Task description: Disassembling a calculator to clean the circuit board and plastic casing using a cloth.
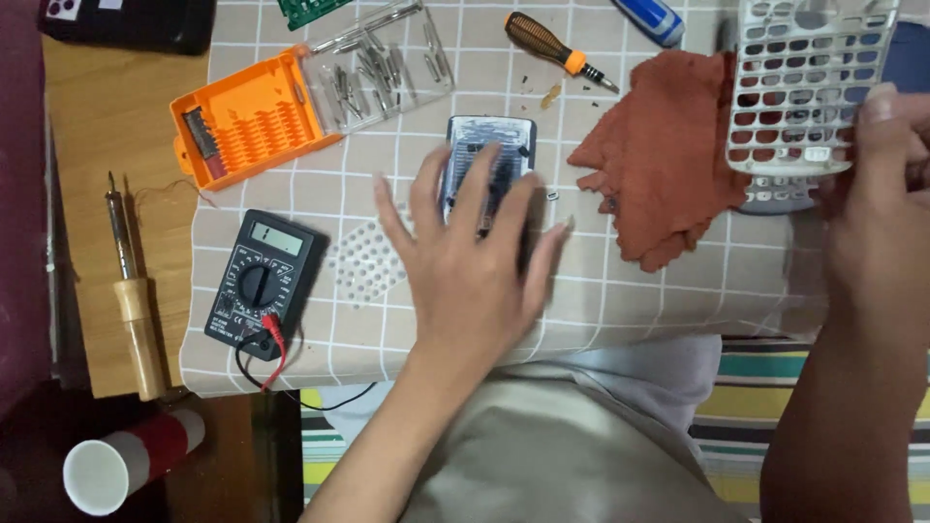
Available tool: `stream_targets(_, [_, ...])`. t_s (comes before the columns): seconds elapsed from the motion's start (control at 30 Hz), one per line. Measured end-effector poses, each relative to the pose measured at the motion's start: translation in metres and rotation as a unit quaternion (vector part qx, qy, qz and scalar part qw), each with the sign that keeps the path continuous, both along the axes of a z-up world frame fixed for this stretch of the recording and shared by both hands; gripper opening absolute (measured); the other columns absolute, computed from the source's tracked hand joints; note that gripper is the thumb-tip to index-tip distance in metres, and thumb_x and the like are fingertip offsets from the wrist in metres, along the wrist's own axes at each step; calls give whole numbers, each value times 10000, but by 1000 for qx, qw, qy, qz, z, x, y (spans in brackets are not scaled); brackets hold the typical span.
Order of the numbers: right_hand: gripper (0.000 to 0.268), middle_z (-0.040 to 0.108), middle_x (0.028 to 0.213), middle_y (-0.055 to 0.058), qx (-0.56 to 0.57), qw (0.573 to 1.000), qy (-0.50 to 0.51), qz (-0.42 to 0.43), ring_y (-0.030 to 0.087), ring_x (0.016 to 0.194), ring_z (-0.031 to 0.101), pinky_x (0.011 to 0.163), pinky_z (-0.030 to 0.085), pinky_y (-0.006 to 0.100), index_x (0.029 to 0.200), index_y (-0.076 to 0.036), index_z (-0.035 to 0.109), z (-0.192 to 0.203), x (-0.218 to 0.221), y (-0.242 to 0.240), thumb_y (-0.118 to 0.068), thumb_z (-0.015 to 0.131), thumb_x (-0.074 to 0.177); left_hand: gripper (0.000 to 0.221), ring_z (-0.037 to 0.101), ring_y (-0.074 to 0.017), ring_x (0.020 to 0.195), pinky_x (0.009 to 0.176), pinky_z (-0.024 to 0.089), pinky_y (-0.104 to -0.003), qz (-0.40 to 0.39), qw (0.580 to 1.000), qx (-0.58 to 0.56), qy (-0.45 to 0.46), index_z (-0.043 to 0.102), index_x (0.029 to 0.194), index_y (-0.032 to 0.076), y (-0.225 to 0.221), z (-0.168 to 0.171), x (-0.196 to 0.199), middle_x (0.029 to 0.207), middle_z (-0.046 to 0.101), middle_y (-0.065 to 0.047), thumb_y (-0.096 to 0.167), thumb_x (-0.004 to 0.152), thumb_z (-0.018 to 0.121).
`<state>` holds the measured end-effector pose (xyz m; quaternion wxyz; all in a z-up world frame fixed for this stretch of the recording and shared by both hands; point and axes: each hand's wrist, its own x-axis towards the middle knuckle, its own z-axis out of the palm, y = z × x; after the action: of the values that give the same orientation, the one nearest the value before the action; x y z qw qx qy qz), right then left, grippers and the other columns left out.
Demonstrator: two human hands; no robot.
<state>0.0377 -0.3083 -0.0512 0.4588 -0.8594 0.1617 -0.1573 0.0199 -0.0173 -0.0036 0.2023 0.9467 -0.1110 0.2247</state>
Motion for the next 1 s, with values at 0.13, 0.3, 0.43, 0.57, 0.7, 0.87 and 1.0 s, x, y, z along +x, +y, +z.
stream_targets(0.13, [201, 561, 977, -31, 63, 998, -8, -8, 29, 780, 503, 658, 425, 207, 1192, -193, 523, 0, -1, 7, -310, 535, 1355, 103, 439, -474, 1364, 1135, 249, -753, -47, 998, 24, -43, 739, 963, 87, -14, -2, 16, 1321, 629, -132, 186, 957, 764])
stream_targets(0.3, [241, 523, 780, 0, 164, 986, -33, 16, 40, 648, 459, 575, 367, 219, 1110, -140, 527, 9, -3, 21, -243, 585, 1320, 172, 454, -483, 1344, 1119, 299, -731, -69, 995, 19, -69, 693, 768, 40, -17, -7, 22, 1198, 671, -118, -26, 916, 637])
stream_targets(0.43, [249, 470, 760, 72, 74, 987, -98, 108, 117, 616, 444, 539, 364, 284, 1104, 42, 538, 17, -4, 20, -13, 539, 1347, 149, 445, -481, 1359, 1109, 290, -743, -45, 998, 23, -46, 704, 852, 55, -16, -6, 20, 1249, 678, -103, 141, 955, 769])
stream_targets(0.57, [241, 505, 798, 107, 60, 984, -104, 130, 136, 648, 466, 569, 391, 285, 1114, 82, 539, 24, -5, 24, 20, 520, 1346, 189, 464, -471, 1353, 1102, 322, -693, -19, 998, 39, -45, 687, 797, 77, -15, -11, 20, 1222, 690, -73, 148, 932, 797])
stream_targets(0.7, [251, 524, 814, 124, 76, 986, -90, 115, 131, 620, 466, 553, 391, 268, 1111, 68, 533, 22, -5, 25, 10, 519, 1354, 181, 459, -458, 1356, 1107, 326, -678, -29, 998, 23, -50, 669, 829, 63, -12, -6, 22, 1200, 692, -79, 127, 978, 750])
stream_targets(0.87, [240, 574, 858, 131, 33, 986, -108, 121, 143, 684, 512, 593, 395, 286, 1121, 87, 570, 12, -4, 16, 12, 548, 1348, 150, 390, -462, 1405, 1100, 314, -710, 40, 996, 69, -42, 717, 1035, 86, -1, 13, 15, 1338, 660, -87, 211, 988, 785])
stream_targets(1.0, [251, 519, 799, 131, 67, 984, -107, 125, 136, 604, 454, 541, 373, 288, 1118, 88, 539, 18, -5, 21, -2, 512, 1351, 202, 352, -472, 1415, 1160, 302, -692, -28, 998, 19, -48, 665, 1059, 117, -23, 6, 13, 1348, 612, -127, 137, 918, 808])
